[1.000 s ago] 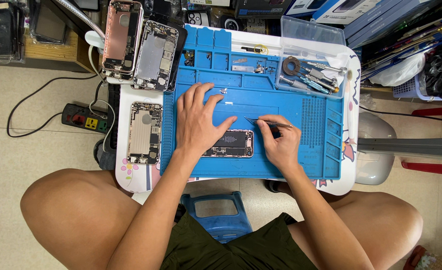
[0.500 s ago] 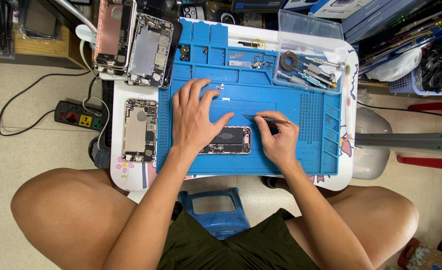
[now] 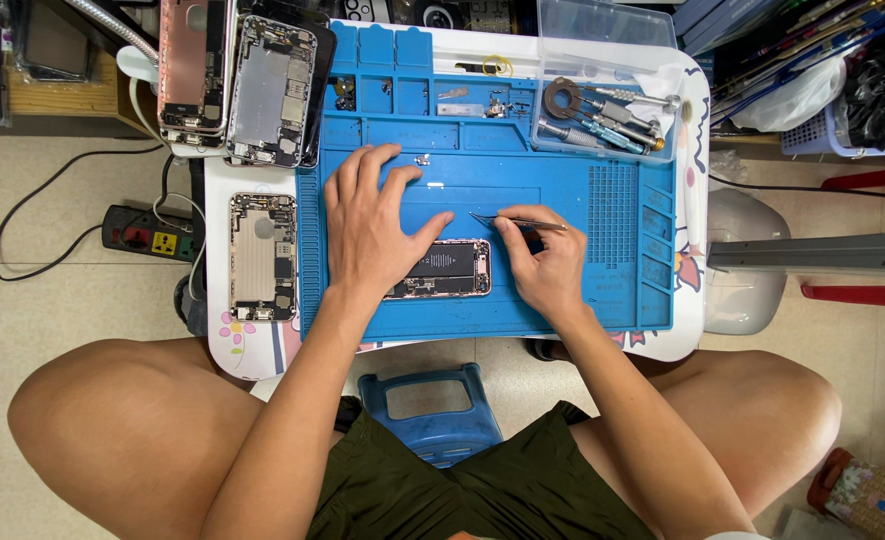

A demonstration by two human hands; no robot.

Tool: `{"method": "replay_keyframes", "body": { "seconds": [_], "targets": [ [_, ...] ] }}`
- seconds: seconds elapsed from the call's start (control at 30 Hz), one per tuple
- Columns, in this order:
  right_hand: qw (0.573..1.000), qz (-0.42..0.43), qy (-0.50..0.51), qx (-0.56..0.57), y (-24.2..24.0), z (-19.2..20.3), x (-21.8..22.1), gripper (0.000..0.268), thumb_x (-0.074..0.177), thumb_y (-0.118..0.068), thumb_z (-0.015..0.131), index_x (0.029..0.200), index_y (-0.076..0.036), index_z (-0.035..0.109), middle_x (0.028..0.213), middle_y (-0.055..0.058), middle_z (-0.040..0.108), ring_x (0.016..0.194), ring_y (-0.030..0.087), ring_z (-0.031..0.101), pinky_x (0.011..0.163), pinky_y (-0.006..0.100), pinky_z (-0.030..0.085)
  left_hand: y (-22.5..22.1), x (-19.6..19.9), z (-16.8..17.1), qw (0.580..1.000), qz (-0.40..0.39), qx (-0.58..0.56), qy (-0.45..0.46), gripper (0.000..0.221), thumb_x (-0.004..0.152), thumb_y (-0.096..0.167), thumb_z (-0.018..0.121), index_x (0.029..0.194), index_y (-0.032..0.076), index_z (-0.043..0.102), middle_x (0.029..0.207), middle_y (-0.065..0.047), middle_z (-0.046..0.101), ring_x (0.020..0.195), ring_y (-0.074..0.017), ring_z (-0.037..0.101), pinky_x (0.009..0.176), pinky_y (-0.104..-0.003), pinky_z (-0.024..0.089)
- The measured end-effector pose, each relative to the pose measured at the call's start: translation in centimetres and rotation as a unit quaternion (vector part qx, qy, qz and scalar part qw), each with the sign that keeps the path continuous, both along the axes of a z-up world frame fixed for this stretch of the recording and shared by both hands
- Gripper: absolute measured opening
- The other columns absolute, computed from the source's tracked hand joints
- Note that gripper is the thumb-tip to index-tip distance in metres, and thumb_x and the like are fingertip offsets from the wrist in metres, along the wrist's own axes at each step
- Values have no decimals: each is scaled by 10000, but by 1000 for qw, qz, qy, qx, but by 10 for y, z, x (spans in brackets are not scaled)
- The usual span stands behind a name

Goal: The person uses a screwdriver and tweezers to remove screws and small components from a disassembled smartphone placed on a blue work mat. They carefully lift and set aside tiny parts while working on the phone's internal assembly.

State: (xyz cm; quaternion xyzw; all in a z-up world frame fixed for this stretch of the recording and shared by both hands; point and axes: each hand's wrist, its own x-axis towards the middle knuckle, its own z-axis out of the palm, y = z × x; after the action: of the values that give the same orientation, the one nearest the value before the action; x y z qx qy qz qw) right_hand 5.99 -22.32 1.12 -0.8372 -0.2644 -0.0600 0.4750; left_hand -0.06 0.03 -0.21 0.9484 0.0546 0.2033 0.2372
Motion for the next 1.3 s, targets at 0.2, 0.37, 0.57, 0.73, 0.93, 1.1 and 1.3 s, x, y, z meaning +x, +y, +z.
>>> {"method": "replay_keyframes", "body": {
  "seconds": [0.2,0.37,0.57,0.73,0.93,1.1,1.3],
  "targets": [
    [1000,0,2,7,-1,-2,1,73,1026,-86,741,977,-65,790,847,102,795,759,293,754,616,344,614,0,0,0,1000,-4,-11,-2,533,818,486,913,1173,142,713,1349,-89,574,1385,-333,466,1129,-555,347],
    [1000,0,4,4,-2,-2,2,78,1028,-87,739,978,-63,794,851,101,795,752,291,753,606,339,607,0,1,-1,1000,-3,-11,0,540,815,490,914,1178,143,714,1352,-86,571,1385,-332,464,1132,-556,345],
    [1000,-3,17,7,-1,0,3,87,1028,-80,738,966,-62,796,853,95,799,715,273,747,576,324,583,0,0,2,1000,-5,-14,3,537,832,483,909,1193,134,720,1355,-100,572,1387,-338,462,1129,-563,344],
    [997,-12,66,41,-4,-4,9,90,1044,-76,710,990,-67,782,840,76,794,695,180,715,587,289,564,0,0,2,1000,-4,-18,7,537,836,481,908,1196,127,726,1357,-104,575,1391,-339,458,1131,-565,341],
    [991,-3,110,73,-7,-8,11,74,1042,-73,711,1021,-31,767,864,112,792,789,183,749,653,280,610,0,1,1,1000,-5,-13,7,544,838,500,902,1199,133,726,1362,-102,562,1390,-329,445,1133,-551,343],
    [995,-7,93,48,-4,-2,8,78,1048,-80,712,1018,-38,771,849,115,791,743,179,734,624,281,601,1,1,-2,1000,-2,-13,9,552,836,519,895,1196,136,727,1363,-97,562,1394,-321,441,1138,-550,341],
    [998,-1,57,24,-5,-4,7,87,1038,-65,724,987,-48,793,879,93,802,787,222,767,626,290,596,0,1,-1,1000,-1,-12,9,550,830,513,900,1197,141,728,1360,-94,565,1396,-319,442,1139,-548,344]
  ]
}}
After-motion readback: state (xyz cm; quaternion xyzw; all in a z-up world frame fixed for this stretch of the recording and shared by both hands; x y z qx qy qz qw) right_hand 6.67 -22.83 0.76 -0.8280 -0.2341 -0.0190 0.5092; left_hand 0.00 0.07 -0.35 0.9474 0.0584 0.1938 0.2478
